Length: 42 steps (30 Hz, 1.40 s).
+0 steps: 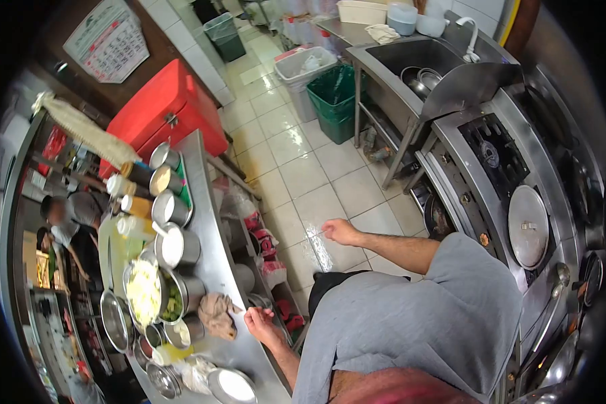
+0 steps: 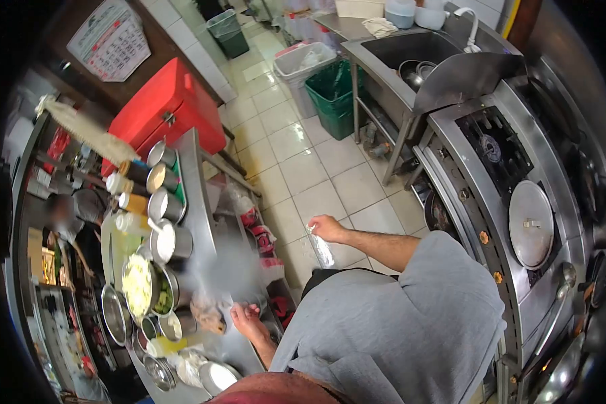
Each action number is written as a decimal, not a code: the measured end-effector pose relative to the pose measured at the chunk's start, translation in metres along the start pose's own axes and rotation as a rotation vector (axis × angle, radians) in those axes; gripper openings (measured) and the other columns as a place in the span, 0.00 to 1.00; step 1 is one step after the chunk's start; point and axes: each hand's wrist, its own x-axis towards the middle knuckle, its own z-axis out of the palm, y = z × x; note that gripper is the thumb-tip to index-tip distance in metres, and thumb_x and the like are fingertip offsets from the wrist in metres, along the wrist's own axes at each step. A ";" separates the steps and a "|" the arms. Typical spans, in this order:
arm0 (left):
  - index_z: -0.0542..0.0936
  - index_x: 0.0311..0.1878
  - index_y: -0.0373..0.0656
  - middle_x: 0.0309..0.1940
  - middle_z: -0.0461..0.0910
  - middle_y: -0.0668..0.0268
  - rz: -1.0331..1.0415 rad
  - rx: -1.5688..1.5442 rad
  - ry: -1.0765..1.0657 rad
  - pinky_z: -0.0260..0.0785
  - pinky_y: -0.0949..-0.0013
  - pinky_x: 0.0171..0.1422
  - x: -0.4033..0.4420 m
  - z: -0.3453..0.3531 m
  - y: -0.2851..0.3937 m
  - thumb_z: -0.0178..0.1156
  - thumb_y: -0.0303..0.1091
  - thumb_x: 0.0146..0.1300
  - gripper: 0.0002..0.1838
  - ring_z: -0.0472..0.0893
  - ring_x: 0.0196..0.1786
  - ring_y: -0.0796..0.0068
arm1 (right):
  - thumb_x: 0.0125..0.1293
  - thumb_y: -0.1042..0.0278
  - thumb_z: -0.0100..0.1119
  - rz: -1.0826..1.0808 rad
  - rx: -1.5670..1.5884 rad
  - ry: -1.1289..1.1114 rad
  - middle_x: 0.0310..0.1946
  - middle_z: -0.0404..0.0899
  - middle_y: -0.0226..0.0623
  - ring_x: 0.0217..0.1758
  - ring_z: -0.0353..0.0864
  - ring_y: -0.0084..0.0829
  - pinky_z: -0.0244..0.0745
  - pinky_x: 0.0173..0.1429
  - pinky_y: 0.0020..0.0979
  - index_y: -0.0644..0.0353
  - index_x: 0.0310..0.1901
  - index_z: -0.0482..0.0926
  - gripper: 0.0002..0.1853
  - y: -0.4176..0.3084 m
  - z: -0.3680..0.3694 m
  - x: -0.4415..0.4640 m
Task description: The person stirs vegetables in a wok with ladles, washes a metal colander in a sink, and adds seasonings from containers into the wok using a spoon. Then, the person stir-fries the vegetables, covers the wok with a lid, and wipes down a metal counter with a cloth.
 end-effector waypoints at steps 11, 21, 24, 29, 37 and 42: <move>0.72 0.35 0.41 0.24 0.72 0.71 -0.201 0.441 -0.454 0.65 0.77 0.31 0.180 0.167 -0.056 0.57 0.43 0.60 0.13 0.71 0.25 0.82 | 0.55 0.71 0.54 0.253 0.210 0.047 0.26 0.77 0.36 0.30 0.75 0.23 0.72 0.36 0.26 0.64 0.41 0.75 0.12 0.031 -0.084 0.103; 0.73 0.33 0.37 0.28 0.75 0.65 0.125 0.650 -0.640 0.67 0.73 0.34 0.346 0.355 -0.031 0.59 0.40 0.58 0.14 0.74 0.28 0.77 | 0.56 0.69 0.49 0.428 -0.213 0.375 0.12 0.71 0.35 0.12 0.70 0.26 0.63 0.15 0.29 0.61 0.21 0.72 0.09 0.234 -0.215 0.163; 0.74 0.32 0.37 0.28 0.75 0.64 0.161 0.625 -0.641 0.68 0.72 0.36 0.383 0.404 -0.032 0.59 0.38 0.57 0.12 0.74 0.29 0.75 | 0.55 0.67 0.49 0.389 0.105 0.360 0.11 0.71 0.39 0.10 0.70 0.33 0.65 0.14 0.37 0.60 0.22 0.75 0.09 0.242 -0.231 0.145; 0.73 0.33 0.38 0.34 0.73 0.60 0.256 0.713 -0.700 0.69 0.70 0.38 0.429 0.484 -0.046 0.59 0.38 0.57 0.12 0.75 0.33 0.70 | 0.58 0.63 0.48 0.611 -0.235 -0.281 0.11 0.70 0.36 0.09 0.69 0.31 0.63 0.12 0.35 0.58 0.23 0.75 0.11 0.306 -0.255 0.191; 0.72 0.35 0.39 0.38 0.69 0.59 0.549 0.769 -0.318 0.68 0.68 0.42 0.515 0.590 -0.026 0.59 0.34 0.56 0.09 0.72 0.39 0.66 | 0.57 0.67 0.48 0.512 -0.223 -0.289 0.11 0.69 0.33 0.08 0.67 0.27 0.58 0.10 0.29 0.60 0.26 0.74 0.08 0.266 -0.399 0.464; 0.73 0.33 0.38 0.40 0.69 0.60 0.690 0.565 0.031 0.69 0.71 0.38 0.563 0.623 0.040 0.59 0.30 0.55 0.07 0.73 0.41 0.69 | 0.55 0.73 0.47 0.284 0.050 0.064 0.10 0.66 0.31 0.08 0.65 0.22 0.54 0.09 0.24 0.62 0.28 0.73 0.05 0.170 -0.464 0.690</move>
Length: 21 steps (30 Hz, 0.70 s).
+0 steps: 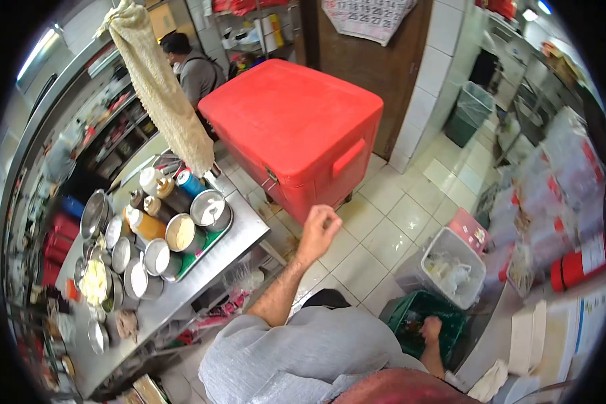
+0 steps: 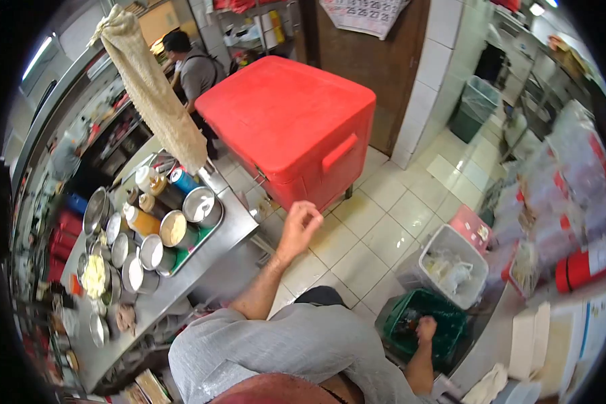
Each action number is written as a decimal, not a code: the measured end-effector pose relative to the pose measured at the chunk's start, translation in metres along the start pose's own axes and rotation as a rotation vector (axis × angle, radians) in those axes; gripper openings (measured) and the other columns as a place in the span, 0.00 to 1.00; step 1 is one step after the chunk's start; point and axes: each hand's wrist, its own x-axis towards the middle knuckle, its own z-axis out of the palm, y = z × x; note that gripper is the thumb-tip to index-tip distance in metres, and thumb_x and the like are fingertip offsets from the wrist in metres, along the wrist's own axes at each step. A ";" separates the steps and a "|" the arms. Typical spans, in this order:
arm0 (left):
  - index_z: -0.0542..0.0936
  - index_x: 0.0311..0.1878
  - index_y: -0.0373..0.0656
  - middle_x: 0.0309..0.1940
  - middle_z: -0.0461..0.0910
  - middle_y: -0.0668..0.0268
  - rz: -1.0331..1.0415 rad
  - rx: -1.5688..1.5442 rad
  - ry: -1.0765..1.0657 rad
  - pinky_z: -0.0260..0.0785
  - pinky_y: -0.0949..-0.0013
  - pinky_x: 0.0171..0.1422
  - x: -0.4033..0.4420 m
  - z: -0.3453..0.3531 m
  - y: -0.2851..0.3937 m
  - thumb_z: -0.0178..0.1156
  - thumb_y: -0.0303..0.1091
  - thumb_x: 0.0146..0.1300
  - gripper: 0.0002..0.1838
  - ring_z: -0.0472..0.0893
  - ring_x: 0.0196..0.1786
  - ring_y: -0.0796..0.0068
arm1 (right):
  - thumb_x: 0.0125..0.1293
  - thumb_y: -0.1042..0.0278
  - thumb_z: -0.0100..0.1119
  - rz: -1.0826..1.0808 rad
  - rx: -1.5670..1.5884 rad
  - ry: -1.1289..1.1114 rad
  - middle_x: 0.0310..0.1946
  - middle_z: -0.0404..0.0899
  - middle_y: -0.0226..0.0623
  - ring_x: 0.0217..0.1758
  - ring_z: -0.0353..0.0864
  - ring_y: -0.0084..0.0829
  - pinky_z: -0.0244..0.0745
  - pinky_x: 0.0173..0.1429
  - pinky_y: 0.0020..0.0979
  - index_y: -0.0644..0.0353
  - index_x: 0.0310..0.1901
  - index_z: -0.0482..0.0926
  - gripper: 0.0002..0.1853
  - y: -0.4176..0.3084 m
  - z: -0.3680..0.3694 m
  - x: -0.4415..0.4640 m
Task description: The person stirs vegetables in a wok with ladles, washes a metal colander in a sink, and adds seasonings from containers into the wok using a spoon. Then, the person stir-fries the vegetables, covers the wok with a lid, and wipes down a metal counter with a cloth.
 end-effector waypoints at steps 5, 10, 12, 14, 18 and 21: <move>0.75 0.31 0.38 0.41 0.70 0.62 0.055 0.115 0.368 0.69 0.73 0.39 0.077 -0.016 0.006 0.59 0.29 0.55 0.05 0.73 0.40 0.74 | 0.55 0.69 0.48 -0.277 -0.087 0.029 0.18 0.71 0.29 0.18 0.67 0.20 0.61 0.19 0.22 0.65 0.33 0.76 0.10 -0.131 0.057 0.178; 0.74 0.32 0.40 0.42 0.69 0.63 0.110 0.075 0.602 0.69 0.73 0.40 0.171 -0.004 -0.031 0.58 0.29 0.57 0.05 0.73 0.40 0.75 | 0.55 0.68 0.50 -0.336 -0.257 -0.337 0.18 0.72 0.31 0.19 0.68 0.23 0.64 0.23 0.26 0.65 0.29 0.77 0.09 -0.186 0.121 0.263; 0.74 0.32 0.39 0.42 0.69 0.62 0.008 0.043 0.626 0.69 0.73 0.40 0.210 0.007 -0.047 0.58 0.29 0.57 0.05 0.73 0.41 0.74 | 0.56 0.62 0.51 -0.142 -0.334 -0.379 0.16 0.71 0.33 0.20 0.72 0.26 0.65 0.25 0.30 0.60 0.27 0.77 0.11 -0.180 0.133 0.273; 0.74 0.33 0.38 0.42 0.69 0.61 0.000 0.098 0.634 0.70 0.72 0.39 0.253 0.021 -0.052 0.58 0.29 0.56 0.05 0.73 0.40 0.73 | 0.54 0.63 0.57 -0.493 -0.608 -0.674 0.15 0.74 0.33 0.14 0.69 0.25 0.64 0.18 0.28 0.65 0.30 0.77 0.12 -0.166 0.113 0.302; 0.73 0.36 0.38 0.46 0.66 0.61 -0.028 0.227 0.532 0.69 0.72 0.42 0.314 0.043 -0.059 0.59 0.28 0.56 0.07 0.71 0.44 0.73 | 0.54 0.62 0.56 -0.300 -0.841 -0.797 0.15 0.73 0.34 0.15 0.70 0.26 0.65 0.20 0.30 0.63 0.27 0.75 0.11 -0.162 0.080 0.381; 0.72 0.40 0.37 0.48 0.65 0.59 -0.079 0.307 0.537 0.69 0.69 0.42 0.341 0.050 -0.076 0.59 0.30 0.56 0.11 0.72 0.43 0.69 | 0.54 0.61 0.55 -0.200 -0.908 -0.786 0.15 0.73 0.34 0.15 0.71 0.28 0.66 0.22 0.32 0.62 0.25 0.74 0.12 -0.172 0.074 0.452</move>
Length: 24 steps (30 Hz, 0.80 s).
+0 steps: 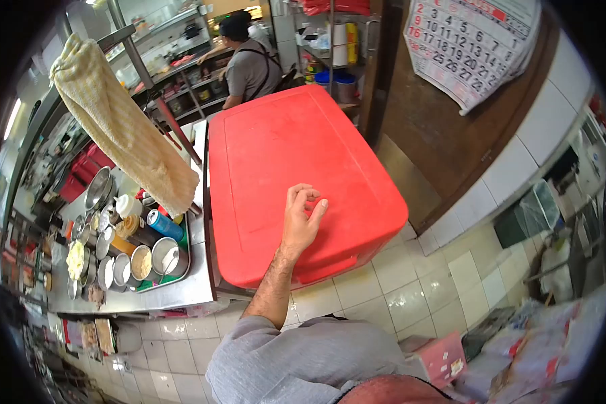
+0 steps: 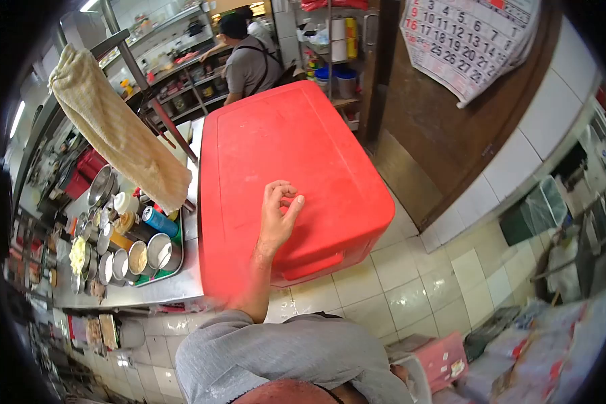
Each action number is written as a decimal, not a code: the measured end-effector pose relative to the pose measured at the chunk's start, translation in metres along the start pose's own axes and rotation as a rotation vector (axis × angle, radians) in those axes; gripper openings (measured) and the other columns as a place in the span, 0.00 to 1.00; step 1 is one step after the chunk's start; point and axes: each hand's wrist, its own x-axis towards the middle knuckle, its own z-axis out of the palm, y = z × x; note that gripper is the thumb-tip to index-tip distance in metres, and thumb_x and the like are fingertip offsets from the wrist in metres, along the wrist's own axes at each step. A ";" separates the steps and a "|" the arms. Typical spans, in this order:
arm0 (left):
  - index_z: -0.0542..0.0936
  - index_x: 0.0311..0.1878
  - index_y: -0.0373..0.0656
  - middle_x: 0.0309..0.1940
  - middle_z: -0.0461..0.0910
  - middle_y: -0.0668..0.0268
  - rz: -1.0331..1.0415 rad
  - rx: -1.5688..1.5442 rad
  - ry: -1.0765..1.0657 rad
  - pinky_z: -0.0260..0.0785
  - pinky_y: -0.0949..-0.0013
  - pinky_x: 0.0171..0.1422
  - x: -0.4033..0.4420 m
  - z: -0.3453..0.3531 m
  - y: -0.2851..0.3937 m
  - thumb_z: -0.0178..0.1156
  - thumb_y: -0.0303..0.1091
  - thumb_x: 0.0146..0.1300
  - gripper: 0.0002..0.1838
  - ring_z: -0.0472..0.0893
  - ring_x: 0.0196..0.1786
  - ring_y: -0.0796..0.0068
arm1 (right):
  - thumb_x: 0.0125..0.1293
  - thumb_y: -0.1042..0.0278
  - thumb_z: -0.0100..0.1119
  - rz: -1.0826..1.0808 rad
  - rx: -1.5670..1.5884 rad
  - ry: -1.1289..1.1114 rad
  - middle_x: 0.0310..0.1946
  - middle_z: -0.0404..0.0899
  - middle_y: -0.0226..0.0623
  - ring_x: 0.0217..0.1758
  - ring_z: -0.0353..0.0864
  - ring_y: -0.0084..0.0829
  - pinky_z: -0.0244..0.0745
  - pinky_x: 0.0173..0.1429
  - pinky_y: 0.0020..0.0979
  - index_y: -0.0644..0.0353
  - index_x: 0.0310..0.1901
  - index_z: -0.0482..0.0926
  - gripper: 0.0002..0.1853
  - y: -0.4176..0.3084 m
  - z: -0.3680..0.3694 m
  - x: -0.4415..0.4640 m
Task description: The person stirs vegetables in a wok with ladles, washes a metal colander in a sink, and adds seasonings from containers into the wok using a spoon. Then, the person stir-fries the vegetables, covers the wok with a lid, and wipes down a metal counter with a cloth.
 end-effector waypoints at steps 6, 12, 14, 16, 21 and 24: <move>0.72 0.46 0.39 0.47 0.70 0.54 -0.048 0.706 -0.085 0.71 0.63 0.43 0.015 0.028 -0.009 0.60 0.38 0.56 0.18 0.74 0.46 0.62 | 0.54 0.60 0.54 -0.222 -0.227 -0.090 0.14 0.73 0.35 0.17 0.73 0.30 0.68 0.25 0.35 0.60 0.22 0.72 0.12 0.035 -0.093 0.124; 0.69 0.50 0.38 0.35 0.76 0.49 -0.338 0.927 -0.038 0.70 0.54 0.42 0.039 0.068 -0.004 0.58 0.44 0.55 0.24 0.77 0.38 0.50 | 0.53 0.61 0.53 -0.292 -0.295 -0.087 0.19 0.76 0.39 0.26 0.76 0.36 0.70 0.31 0.39 0.61 0.24 0.73 0.11 -0.047 -0.245 0.314; 0.69 0.50 0.38 0.35 0.76 0.48 -0.431 1.084 0.007 0.70 0.53 0.41 0.050 0.084 -0.003 0.58 0.48 0.53 0.27 0.77 0.38 0.48 | 0.54 0.63 0.54 -0.392 -0.255 0.085 0.22 0.77 0.41 0.28 0.77 0.36 0.71 0.32 0.38 0.62 0.28 0.76 0.10 -0.103 -0.304 0.369; 0.70 0.49 0.37 0.34 0.76 0.48 -0.510 1.162 0.030 0.70 0.52 0.41 0.063 0.101 -0.001 0.58 0.50 0.53 0.27 0.77 0.38 0.48 | 0.56 0.65 0.54 -0.574 -0.227 0.273 0.25 0.77 0.41 0.29 0.78 0.33 0.72 0.33 0.35 0.63 0.33 0.77 0.10 -0.187 -0.360 0.402; 0.71 0.47 0.35 0.34 0.78 0.49 -0.782 1.260 -0.030 0.69 0.53 0.44 0.099 0.122 -0.003 0.55 0.58 0.52 0.32 0.77 0.41 0.50 | 0.56 0.66 0.56 -0.703 -0.014 0.219 0.32 0.80 0.41 0.35 0.78 0.31 0.72 0.42 0.30 0.65 0.41 0.77 0.14 -0.362 -0.415 0.410; 0.74 0.46 0.36 0.37 0.78 0.48 -0.928 1.292 -0.093 0.70 0.55 0.47 0.122 0.127 -0.007 0.52 0.64 0.52 0.35 0.77 0.44 0.52 | 0.56 0.66 0.56 -0.774 -0.086 -0.026 0.33 0.80 0.43 0.37 0.78 0.31 0.72 0.44 0.29 0.66 0.43 0.76 0.15 -0.416 -0.406 0.433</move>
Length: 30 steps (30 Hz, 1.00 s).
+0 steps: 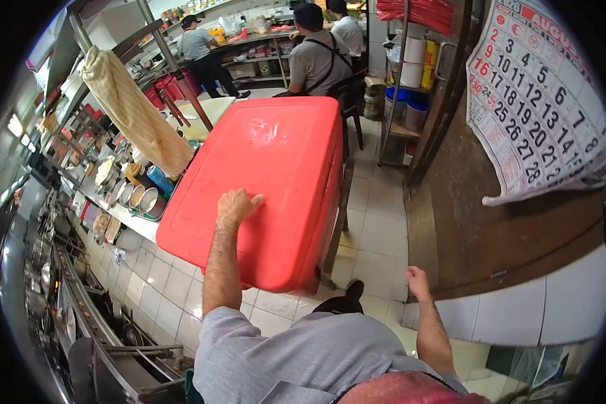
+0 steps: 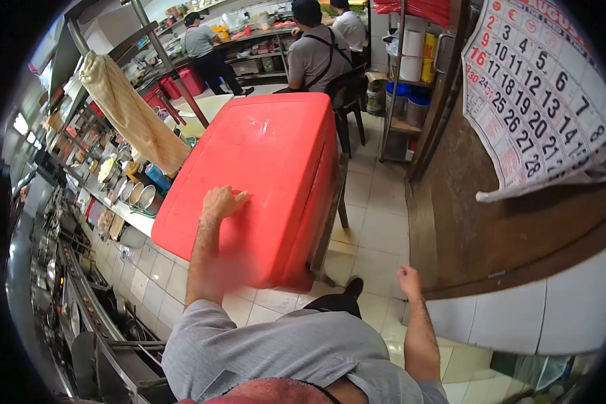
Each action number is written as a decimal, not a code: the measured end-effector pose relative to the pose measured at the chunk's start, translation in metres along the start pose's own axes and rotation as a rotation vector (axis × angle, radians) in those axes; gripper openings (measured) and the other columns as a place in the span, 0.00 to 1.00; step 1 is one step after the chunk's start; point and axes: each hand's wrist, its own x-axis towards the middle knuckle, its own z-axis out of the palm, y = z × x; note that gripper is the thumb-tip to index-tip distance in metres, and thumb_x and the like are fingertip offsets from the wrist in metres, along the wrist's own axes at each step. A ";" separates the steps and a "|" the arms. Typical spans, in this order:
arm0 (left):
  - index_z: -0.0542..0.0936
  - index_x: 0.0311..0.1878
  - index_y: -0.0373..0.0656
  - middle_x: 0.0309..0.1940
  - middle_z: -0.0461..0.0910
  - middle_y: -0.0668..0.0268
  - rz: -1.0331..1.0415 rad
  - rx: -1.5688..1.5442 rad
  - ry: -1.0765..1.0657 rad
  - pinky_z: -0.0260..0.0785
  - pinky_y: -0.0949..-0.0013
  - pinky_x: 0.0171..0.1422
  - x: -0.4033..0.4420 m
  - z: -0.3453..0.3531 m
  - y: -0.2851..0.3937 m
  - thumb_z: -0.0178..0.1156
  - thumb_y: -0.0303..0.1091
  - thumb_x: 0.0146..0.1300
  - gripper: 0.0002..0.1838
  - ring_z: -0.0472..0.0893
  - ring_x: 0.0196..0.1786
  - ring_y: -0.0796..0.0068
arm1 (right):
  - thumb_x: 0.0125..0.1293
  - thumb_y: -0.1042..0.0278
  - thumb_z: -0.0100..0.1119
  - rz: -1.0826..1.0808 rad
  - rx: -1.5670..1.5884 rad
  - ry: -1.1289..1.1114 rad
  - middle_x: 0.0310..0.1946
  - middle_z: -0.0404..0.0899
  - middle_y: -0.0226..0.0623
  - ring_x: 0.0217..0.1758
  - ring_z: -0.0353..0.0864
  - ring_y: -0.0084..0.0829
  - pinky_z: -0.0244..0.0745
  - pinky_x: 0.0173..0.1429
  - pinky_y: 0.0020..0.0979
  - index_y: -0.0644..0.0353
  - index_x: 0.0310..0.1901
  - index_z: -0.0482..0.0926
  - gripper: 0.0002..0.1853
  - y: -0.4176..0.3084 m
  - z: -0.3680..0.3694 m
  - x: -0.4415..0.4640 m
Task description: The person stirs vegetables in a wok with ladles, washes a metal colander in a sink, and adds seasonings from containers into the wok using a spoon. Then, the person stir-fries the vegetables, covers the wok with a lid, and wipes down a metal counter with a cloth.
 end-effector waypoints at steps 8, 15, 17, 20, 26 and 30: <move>0.74 0.47 0.34 0.44 0.75 0.46 -0.125 -0.036 -0.147 0.65 0.54 0.55 0.080 -0.029 0.054 0.45 0.68 0.54 0.40 0.74 0.51 0.51 | 0.57 0.64 0.57 -0.037 -0.103 -0.335 0.40 0.79 0.45 0.43 0.78 0.32 0.71 0.48 0.31 0.67 0.46 0.75 0.18 0.009 -0.012 0.106; 0.71 0.49 0.34 0.46 0.74 0.47 -0.010 -0.296 0.040 0.66 0.53 0.53 0.180 -0.021 0.105 0.51 0.59 0.57 0.33 0.74 0.50 0.52 | 0.56 0.63 0.58 0.031 -0.239 -0.514 0.42 0.78 0.45 0.47 0.77 0.36 0.70 0.52 0.33 0.66 0.46 0.75 0.18 0.009 -0.041 0.242; 0.71 0.49 0.34 0.45 0.74 0.47 -0.060 -0.239 0.077 0.67 0.54 0.52 0.189 -0.025 0.126 0.52 0.59 0.57 0.33 0.74 0.50 0.52 | 0.53 0.60 0.57 -0.066 -0.256 -0.508 0.38 0.79 0.48 0.44 0.78 0.39 0.72 0.49 0.33 0.64 0.45 0.77 0.20 0.002 -0.041 0.291; 0.71 0.48 0.35 0.42 0.75 0.47 -0.156 -0.164 0.155 0.67 0.54 0.51 0.203 -0.018 0.129 0.52 0.58 0.57 0.31 0.74 0.49 0.52 | 0.53 0.62 0.58 -0.115 -0.312 -0.550 0.39 0.79 0.46 0.44 0.78 0.37 0.71 0.50 0.33 0.65 0.44 0.77 0.19 -0.010 -0.039 0.361; 0.74 0.42 0.36 0.34 0.78 0.49 -0.424 -0.005 0.112 0.69 0.52 0.46 0.207 0.000 0.125 0.53 0.57 0.56 0.28 0.78 0.42 0.50 | 0.53 0.61 0.58 -0.232 -0.422 -0.642 0.37 0.80 0.45 0.42 0.79 0.35 0.72 0.48 0.32 0.66 0.42 0.78 0.18 -0.017 -0.023 0.495; 0.76 0.36 0.36 0.31 0.79 0.49 -0.606 0.006 0.175 0.70 0.53 0.44 0.216 -0.002 0.145 0.53 0.56 0.55 0.26 0.79 0.39 0.50 | 0.54 0.59 0.59 -0.321 -0.460 -0.758 0.36 0.80 0.44 0.40 0.79 0.35 0.72 0.47 0.32 0.62 0.42 0.78 0.18 -0.052 -0.025 0.560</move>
